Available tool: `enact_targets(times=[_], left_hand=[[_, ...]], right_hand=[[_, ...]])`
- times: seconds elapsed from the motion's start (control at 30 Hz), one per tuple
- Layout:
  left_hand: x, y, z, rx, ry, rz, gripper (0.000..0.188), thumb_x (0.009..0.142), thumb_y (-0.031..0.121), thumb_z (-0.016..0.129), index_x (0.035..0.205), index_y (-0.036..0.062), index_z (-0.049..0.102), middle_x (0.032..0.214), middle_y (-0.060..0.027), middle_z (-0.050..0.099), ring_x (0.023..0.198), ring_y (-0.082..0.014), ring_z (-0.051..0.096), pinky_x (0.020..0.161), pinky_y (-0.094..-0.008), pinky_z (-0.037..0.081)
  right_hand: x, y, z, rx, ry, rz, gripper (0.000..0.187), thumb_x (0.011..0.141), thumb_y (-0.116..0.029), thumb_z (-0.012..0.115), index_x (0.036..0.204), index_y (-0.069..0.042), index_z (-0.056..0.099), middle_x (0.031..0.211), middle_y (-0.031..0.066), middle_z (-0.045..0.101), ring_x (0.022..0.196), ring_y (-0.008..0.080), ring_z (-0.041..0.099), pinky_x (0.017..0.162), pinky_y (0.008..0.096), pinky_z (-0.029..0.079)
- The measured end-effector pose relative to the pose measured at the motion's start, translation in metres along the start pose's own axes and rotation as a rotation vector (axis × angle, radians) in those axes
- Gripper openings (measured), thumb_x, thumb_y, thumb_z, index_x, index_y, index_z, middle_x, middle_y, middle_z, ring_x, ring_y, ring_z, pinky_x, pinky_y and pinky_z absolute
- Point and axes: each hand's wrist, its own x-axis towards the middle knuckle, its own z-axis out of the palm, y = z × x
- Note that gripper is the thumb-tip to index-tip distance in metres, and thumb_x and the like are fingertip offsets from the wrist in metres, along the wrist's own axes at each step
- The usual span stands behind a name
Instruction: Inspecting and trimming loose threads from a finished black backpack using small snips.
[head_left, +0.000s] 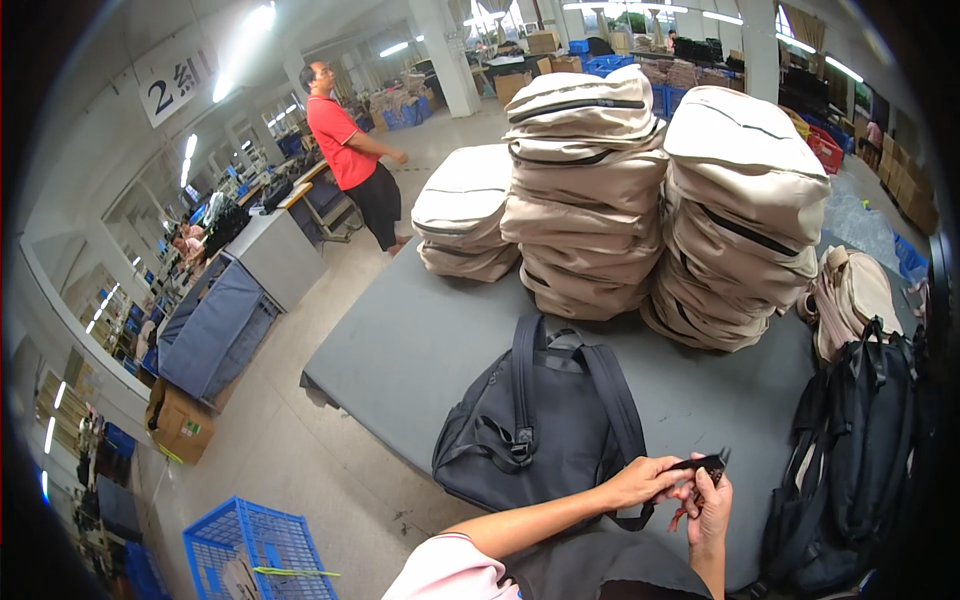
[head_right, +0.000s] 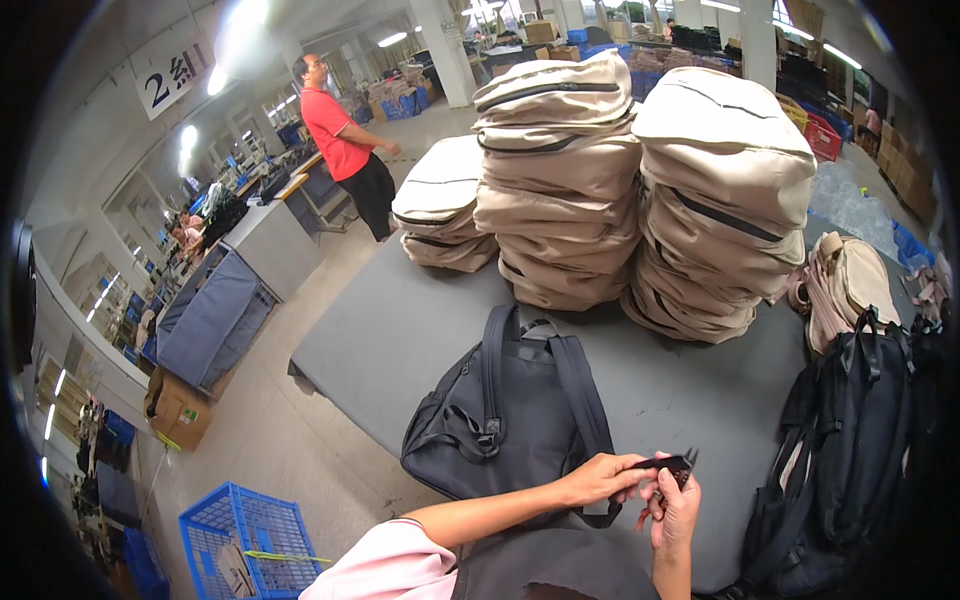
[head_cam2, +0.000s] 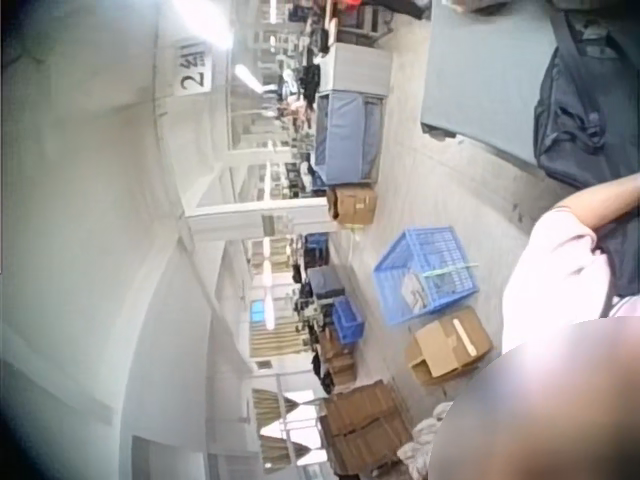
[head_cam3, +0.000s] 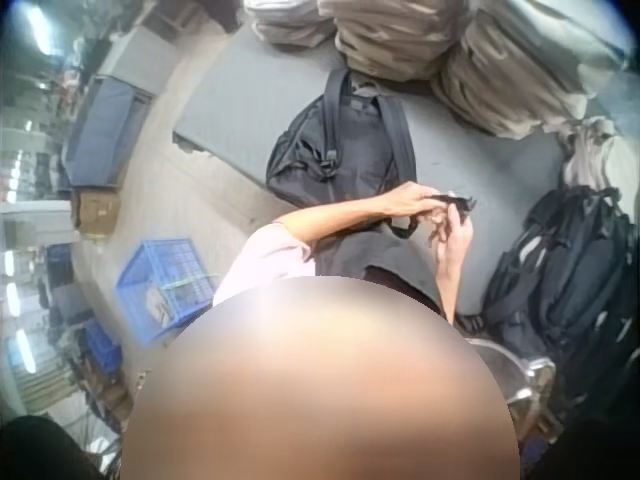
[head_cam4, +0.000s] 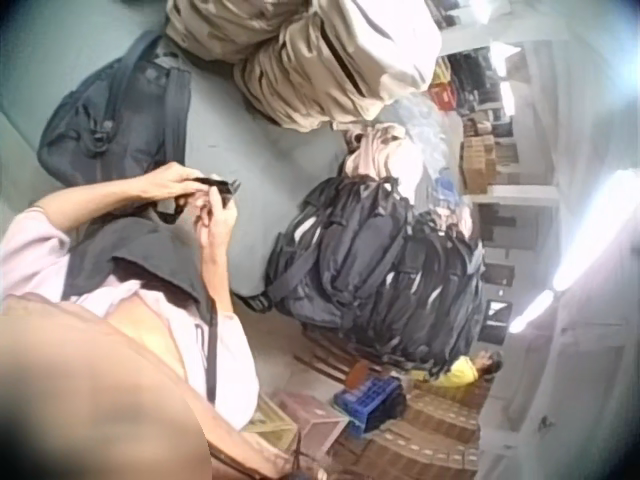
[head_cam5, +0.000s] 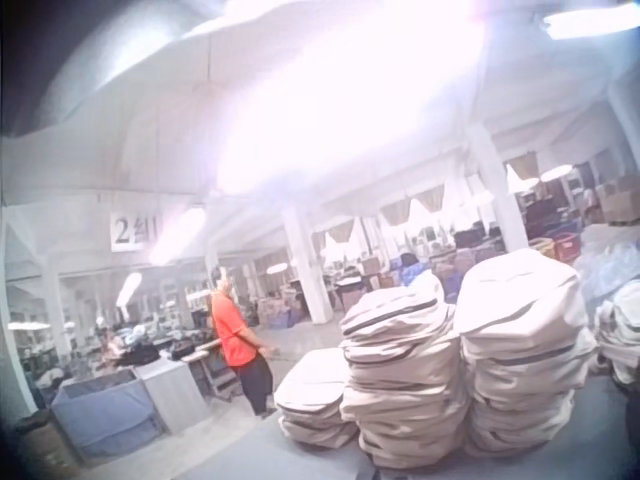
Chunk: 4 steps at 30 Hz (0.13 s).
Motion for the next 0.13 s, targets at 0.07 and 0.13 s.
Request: enact_targets(times=[0.07, 0.13], left_hand=[[0.001, -0.001, 0.005, 0.288, 0.039, 0.046, 0.032, 0.097, 0.032, 0.045, 0.092, 0.0041, 0.058, 0.055, -0.0002, 0.051, 0.049, -0.0091, 0.048, 0.049, -0.0271, 0.041], [0.003, 0.003, 0.007, 0.274, 0.038, 0.101, 0.034, 0.097, 0.033, 0.045, 0.079, 0.0048, 0.053, 0.049, -0.0003, 0.048, 0.046, -0.0094, 0.047, 0.047, -0.0281, 0.038]], right_hand=[[0.010, 0.007, -0.010, -0.133, 0.076, -0.135, 0.009, 0.083, -0.008, 0.061, 0.081, -0.003, 0.053, 0.062, 0.0014, 0.051, 0.046, 0.0059, 0.043, 0.036, 0.0186, 0.029], [0.020, 0.005, -0.017, -0.097, 0.099, -0.170, 0.014, 0.084, -0.012, 0.065, 0.077, -0.005, 0.054, 0.058, -0.0006, 0.050, 0.041, 0.0049, 0.039, 0.040, 0.0185, 0.031]])
